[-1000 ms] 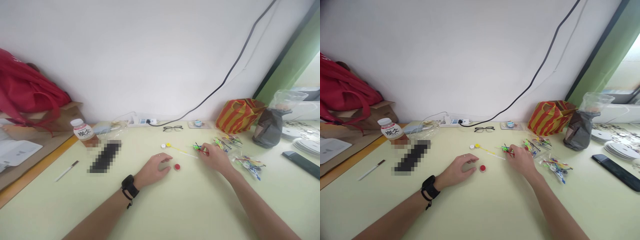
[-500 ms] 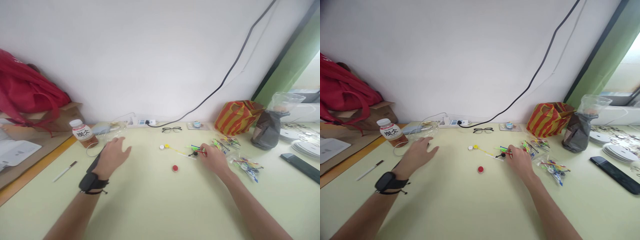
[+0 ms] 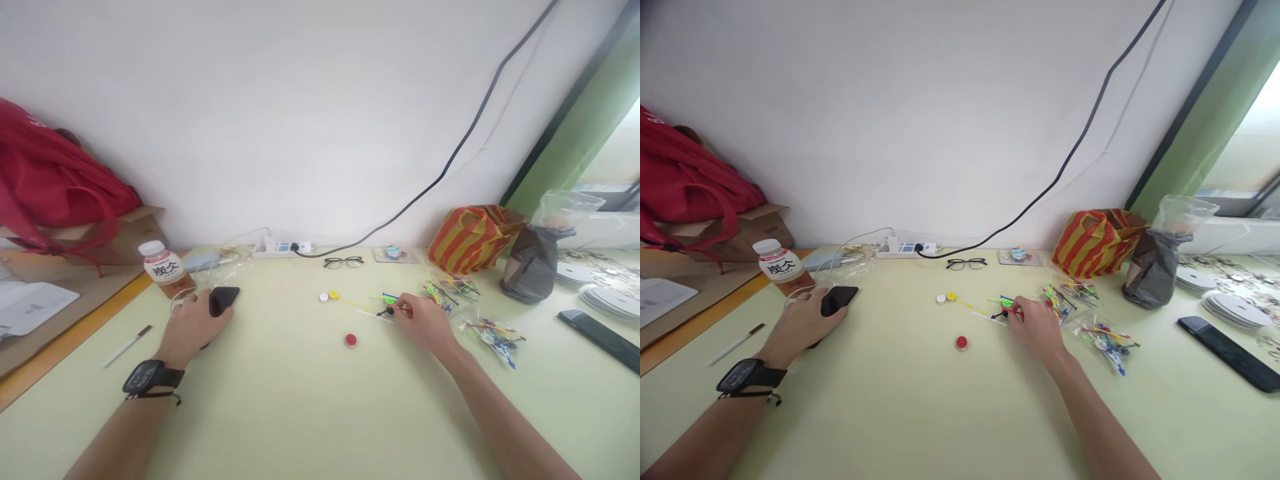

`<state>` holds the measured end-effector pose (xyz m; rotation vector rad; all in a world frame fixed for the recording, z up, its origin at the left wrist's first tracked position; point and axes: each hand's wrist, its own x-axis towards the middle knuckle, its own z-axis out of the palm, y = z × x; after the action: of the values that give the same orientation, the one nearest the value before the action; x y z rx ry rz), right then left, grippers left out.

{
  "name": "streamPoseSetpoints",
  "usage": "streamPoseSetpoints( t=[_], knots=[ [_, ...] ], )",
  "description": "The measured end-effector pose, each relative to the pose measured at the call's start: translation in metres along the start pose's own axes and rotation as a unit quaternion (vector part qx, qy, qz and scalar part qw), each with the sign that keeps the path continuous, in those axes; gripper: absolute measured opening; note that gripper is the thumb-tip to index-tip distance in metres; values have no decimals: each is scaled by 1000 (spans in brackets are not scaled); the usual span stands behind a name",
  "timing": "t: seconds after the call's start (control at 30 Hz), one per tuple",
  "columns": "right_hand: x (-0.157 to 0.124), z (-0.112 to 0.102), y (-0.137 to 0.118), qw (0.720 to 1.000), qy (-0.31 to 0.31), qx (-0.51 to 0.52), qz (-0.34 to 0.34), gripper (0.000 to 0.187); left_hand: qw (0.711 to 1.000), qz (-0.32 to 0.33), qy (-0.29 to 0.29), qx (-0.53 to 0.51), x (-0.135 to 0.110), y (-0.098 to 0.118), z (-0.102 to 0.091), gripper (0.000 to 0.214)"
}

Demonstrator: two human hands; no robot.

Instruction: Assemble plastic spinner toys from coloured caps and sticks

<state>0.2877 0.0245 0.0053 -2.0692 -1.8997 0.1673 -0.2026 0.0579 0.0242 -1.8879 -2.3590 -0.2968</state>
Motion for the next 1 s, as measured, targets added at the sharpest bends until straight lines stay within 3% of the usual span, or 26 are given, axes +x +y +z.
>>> streamPoseSetpoints(
  t=[0.27,0.4,0.53,0.73,1.0],
  knots=[
    [1,-1,-1,1000,-3,1,-4,17,1000,-9,-10,-3,-2,-9,5,79],
    [1,-1,0,1000,6,5,-13,18,1000,1,13,8,-6,-4,0,84],
    [2,-1,1,1000,6,5,-14,17,998,36,39,20,-6,4,-1,72],
    [1,-1,1,1000,1,-1,-20,18,997,63,26,33,-3,10,2,62],
    [1,-2,0,1000,3,2,-28,18,997,52,63,16,-5,-7,-21,40]
  ],
)
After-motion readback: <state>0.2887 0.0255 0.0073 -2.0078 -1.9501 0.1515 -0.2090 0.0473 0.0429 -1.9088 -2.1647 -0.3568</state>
